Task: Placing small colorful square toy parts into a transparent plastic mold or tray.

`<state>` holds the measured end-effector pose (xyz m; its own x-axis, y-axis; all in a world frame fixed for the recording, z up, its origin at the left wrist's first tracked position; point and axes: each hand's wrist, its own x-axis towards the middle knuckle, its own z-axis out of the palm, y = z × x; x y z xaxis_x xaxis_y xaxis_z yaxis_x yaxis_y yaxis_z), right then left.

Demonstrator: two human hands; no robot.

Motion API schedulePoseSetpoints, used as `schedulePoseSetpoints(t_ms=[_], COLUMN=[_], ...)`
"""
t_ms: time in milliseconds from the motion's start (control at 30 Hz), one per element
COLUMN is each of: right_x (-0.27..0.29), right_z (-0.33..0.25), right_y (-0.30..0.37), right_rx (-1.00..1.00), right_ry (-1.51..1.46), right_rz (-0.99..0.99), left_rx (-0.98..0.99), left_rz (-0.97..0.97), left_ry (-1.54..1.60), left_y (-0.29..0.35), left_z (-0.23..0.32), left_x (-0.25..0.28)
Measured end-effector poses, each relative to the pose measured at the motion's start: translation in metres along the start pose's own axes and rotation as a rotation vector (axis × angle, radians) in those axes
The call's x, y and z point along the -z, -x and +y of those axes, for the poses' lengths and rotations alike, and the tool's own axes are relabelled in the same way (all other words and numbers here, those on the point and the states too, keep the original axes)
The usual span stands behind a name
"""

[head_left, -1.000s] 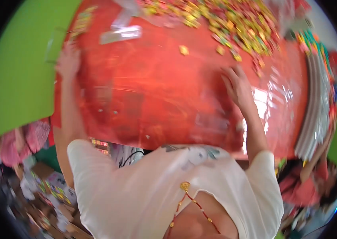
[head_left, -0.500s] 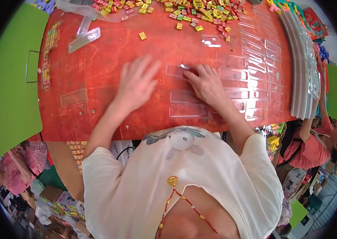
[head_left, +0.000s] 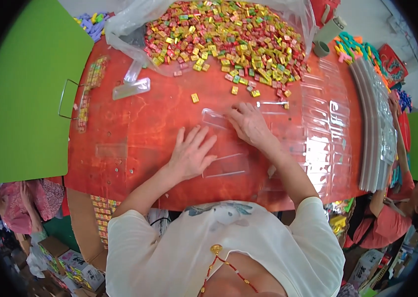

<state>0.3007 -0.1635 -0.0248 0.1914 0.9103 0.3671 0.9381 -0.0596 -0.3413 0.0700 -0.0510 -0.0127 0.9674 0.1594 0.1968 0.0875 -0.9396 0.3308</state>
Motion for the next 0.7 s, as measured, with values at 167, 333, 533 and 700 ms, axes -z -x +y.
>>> schedulePoseSetpoints(t_ms=[167, 333, 533, 700], right_x=[-0.021, -0.061, -0.058, -0.028], right_z=[0.059, 0.093, 0.059, 0.035], right_y=[-0.083, -0.155, -0.122, -0.069], right_rx=[-0.160, -0.403, -0.198, 0.040], right_ry=[0.234, 0.407, 0.233, -0.105], right_rz=[0.171, 0.267, 0.131, -0.027], left_rx=[0.090, 0.297, 0.149, 0.036], left_rz=[0.212, 0.223, 0.322, 0.260], left_ry=[-0.070, -0.049, -0.040, 0.199], left_y=[-0.089, -0.203, -0.181, -0.110], left_z=[-0.083, -0.140, -0.132, -0.110], left_x=[0.016, -0.009, -0.041, -0.019])
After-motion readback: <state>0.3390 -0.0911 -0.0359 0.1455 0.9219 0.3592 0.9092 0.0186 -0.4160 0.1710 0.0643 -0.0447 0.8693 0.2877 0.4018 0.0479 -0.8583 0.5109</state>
